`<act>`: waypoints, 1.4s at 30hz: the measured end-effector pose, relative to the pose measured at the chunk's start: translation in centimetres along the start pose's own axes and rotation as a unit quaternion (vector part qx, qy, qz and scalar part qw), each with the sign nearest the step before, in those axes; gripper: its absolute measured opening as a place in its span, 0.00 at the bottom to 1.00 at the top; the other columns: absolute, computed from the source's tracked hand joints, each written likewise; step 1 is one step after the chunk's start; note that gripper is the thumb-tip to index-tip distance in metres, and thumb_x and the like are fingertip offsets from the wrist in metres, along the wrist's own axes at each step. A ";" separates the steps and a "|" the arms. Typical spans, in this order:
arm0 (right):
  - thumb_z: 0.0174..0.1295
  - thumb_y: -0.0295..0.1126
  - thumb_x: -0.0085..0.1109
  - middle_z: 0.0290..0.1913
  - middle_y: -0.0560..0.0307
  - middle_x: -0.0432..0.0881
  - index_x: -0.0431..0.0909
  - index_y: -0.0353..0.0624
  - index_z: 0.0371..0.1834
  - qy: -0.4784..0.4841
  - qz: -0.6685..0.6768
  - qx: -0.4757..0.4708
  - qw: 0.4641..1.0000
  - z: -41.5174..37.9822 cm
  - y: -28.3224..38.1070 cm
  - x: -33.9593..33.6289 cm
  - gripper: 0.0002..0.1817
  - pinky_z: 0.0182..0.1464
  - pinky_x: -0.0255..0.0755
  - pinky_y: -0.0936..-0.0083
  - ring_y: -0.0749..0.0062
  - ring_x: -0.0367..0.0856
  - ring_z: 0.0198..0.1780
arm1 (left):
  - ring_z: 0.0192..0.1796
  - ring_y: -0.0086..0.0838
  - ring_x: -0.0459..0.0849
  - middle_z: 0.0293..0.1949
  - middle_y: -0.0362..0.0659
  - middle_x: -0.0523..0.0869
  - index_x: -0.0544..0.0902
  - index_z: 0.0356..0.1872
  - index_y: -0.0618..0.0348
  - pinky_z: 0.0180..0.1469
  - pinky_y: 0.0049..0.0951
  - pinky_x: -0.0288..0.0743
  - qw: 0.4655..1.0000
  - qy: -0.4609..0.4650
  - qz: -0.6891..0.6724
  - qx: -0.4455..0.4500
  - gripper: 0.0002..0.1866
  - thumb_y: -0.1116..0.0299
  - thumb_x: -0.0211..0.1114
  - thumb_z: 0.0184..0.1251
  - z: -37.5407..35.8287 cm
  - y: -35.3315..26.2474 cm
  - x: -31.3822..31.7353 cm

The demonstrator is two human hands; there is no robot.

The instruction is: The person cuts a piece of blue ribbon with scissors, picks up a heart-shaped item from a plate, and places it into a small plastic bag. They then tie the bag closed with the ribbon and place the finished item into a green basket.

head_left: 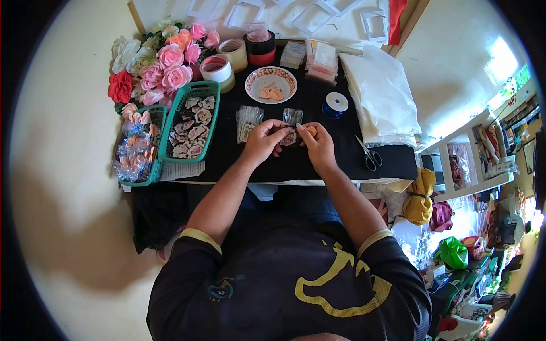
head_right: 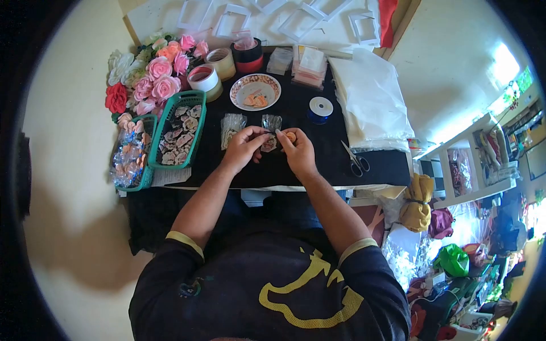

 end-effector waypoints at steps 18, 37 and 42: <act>0.68 0.41 0.63 0.27 0.70 0.73 0.78 0.42 0.42 0.036 0.052 0.023 0.998 0.1 0.1 -0.3 0.14 0.28 0.61 0.86 0.88 0.67 0.26 | 0.26 0.17 0.80 0.35 0.39 0.84 0.80 0.48 0.60 0.21 0.16 0.72 0.999 -0.025 0.003 0.034 0.12 0.66 0.64 0.67 -0.4 0.6 0.1; 0.69 0.37 0.62 0.29 0.68 0.76 0.79 0.40 0.44 0.029 0.051 0.008 0.998 0.0 -0.2 -0.1 0.11 0.33 0.63 0.86 0.87 0.69 0.29 | 0.26 0.17 0.82 0.35 0.39 0.85 0.83 0.50 0.57 0.23 0.15 0.73 0.999 -0.015 0.012 0.044 0.14 0.61 0.61 0.72 -0.4 0.9 -0.2; 0.68 0.36 0.63 0.29 0.68 0.76 0.79 0.41 0.43 0.015 0.072 0.008 0.997 -0.1 0.0 -0.2 0.10 0.32 0.63 0.87 0.87 0.69 0.29 | 0.25 0.16 0.81 0.33 0.38 0.85 0.82 0.48 0.57 0.22 0.16 0.72 0.998 -0.032 0.012 0.043 0.12 0.62 0.62 0.71 -0.4 0.9 -0.1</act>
Point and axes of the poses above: each hand's wrist, its own z-axis towards the middle knuckle, its own x-axis out of the palm, y = z × x, the point moved 1 cm from there along z, towards the middle knuckle
